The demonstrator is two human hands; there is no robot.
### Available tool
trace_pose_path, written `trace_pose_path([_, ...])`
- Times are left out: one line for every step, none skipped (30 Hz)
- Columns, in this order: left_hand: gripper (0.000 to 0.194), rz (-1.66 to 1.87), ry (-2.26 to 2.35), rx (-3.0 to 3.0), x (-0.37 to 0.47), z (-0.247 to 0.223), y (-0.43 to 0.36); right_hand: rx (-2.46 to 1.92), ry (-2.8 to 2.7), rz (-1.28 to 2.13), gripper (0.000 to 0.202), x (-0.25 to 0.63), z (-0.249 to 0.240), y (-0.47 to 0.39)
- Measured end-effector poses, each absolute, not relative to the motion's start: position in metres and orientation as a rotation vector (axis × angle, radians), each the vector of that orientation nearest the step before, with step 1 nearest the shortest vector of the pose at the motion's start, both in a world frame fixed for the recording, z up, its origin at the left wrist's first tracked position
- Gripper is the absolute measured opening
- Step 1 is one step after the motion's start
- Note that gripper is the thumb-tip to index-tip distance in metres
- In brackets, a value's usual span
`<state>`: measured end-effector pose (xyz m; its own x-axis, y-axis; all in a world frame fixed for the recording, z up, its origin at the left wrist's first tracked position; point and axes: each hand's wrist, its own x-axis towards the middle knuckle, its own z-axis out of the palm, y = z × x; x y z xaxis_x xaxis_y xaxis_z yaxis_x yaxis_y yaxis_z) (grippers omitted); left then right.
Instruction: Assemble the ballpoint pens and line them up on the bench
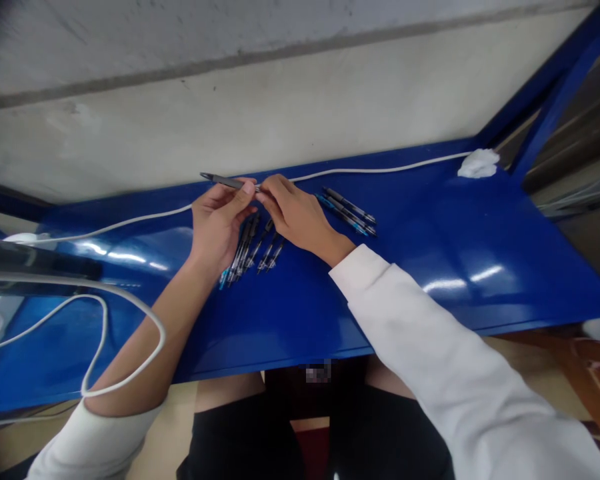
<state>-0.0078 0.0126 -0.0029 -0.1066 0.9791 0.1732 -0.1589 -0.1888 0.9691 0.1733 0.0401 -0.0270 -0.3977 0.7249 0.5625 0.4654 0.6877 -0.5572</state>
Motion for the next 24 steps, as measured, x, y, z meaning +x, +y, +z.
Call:
trace_pose_path([0.029, 1.485, 1.054, 1.165, -0.0078, -0.0029, 0.0126, -0.909, -2.059, 0.402, 0.038, 0.1732, -0.0273, 0.0399])
trace_pose_path([0.029, 1.487, 1.051, 1.162, -0.0078, -0.0029, 0.0126, -0.906, -2.051, 0.411, 0.038, 0.1732, -0.0279, 0.0399])
trace_pose_path([0.029, 1.49, 1.047, 1.16, -0.0078, -0.0028, 0.0126, -0.904, -2.042, 0.42, 0.038, 0.1731, -0.0288, 0.04])
trace_pose_path([0.029, 1.493, 1.042, 1.16, -0.0078, -0.0028, 0.0126, -0.902, -2.034, 0.426, 0.039, 0.1729, -0.0298, 0.0401])
trace_pose_path([0.029, 1.496, 1.037, 1.16, -0.0078, -0.0029, 0.0127, -0.9, -2.028, 0.427, 0.039, 0.1728, -0.0308, 0.0403])
trace_pose_path([0.029, 1.496, 1.032, 1.163, -0.0078, -0.0029, 0.0128, -0.898, -2.023, 0.423, 0.039, 0.1727, -0.0317, 0.0405])
trace_pose_path([0.029, 1.496, 1.029, 1.165, -0.0079, -0.003, 0.0128, -0.897, -2.021, 0.415, 0.038, 0.1726, -0.0324, 0.0407])
trace_pose_path([0.028, 1.495, 1.027, 1.165, -0.008, -0.0031, 0.0129, -0.896, -2.022, 0.409, 0.036, 0.1725, -0.0328, 0.0409])
trace_pose_path([0.028, 1.494, 1.026, 1.165, -0.0081, -0.0032, 0.013, -0.895, -2.026, 0.407, 0.034, 0.1724, -0.0329, 0.041])
trace_pose_path([0.028, 1.493, 1.025, 1.165, -0.0082, -0.0033, 0.013, -0.895, -2.031, 0.408, 0.032, 0.1724, -0.0327, 0.0411])
trace_pose_path([0.028, 1.495, 1.026, 1.164, -0.0082, -0.0033, 0.0129, -0.896, -2.035, 0.411, 0.031, 0.1723, -0.0323, 0.0411])
trace_pose_path([0.027, 1.497, 1.029, 1.165, -0.0082, -0.0032, 0.0128, -0.897, -2.04, 0.415, 0.031, 0.1723, -0.0319, 0.0411])
trace_pose_path([0.027, 1.498, 1.032, 1.168, -0.0081, -0.0031, 0.0126, -0.898, -2.042, 0.418, 0.032, 0.1723, -0.0316, 0.0411])
trace_pose_path([0.028, 1.498, 1.036, 1.172, -0.008, -0.0029, 0.0124, -0.899, -2.041, 0.417, 0.032, 0.1723, -0.0313, 0.0412])
trace_pose_path([0.028, 1.498, 1.041, 1.176, -0.0079, -0.0028, 0.0122, -0.899, -2.039, 0.412, 0.033, 0.1723, -0.0313, 0.0412])
trace_pose_path([0.028, 1.496, 1.044, 1.179, -0.0077, -0.0026, 0.0121, -0.899, -2.038, 0.404, 0.034, 0.1723, -0.0313, 0.0413])
trace_pose_path([0.028, 1.494, 1.047, 1.18, -0.0075, -0.0024, 0.012, -0.899, -2.037, 0.394, 0.035, 0.1723, -0.0315, 0.0413])
trace_pose_path([0.028, 1.493, 1.049, 1.179, -0.0074, -0.0023, 0.012, -0.9, -2.037, 0.385, 0.035, 0.1723, -0.0317, 0.0413])
trace_pose_path([0.028, 1.493, 1.051, 1.176, -0.0073, -0.0021, 0.012, -0.902, -2.038, 0.378, 0.035, 0.1723, -0.0318, 0.0413])
trace_pose_path([0.028, 1.494, 1.053, 1.173, -0.0073, -0.002, 0.0121, -0.906, -2.041, 0.373, 0.035, 0.1723, -0.0317, 0.0412])
trace_pose_path([0.028, 1.495, 1.054, 1.17, -0.0073, -0.0019, 0.0122, -0.908, -2.045, 0.369, 0.035, 0.1723, -0.0314, 0.041])
trace_pose_path([0.028, 1.496, 1.054, 1.169, -0.0074, -0.0018, 0.0123, -0.91, -2.05, 0.365, 0.035, 0.1723, -0.031, 0.0408])
trace_pose_path([0.028, 1.498, 1.053, 1.171, -0.0076, -0.0016, 0.0124, -0.909, -2.055, 0.362, 0.036, 0.1724, -0.0304, 0.0406])
trace_pose_path([0.028, 1.499, 1.052, 1.174, -0.0077, -0.0014, 0.0124, -0.907, -2.059, 0.362, 0.037, 0.1723, -0.0298, 0.0404])
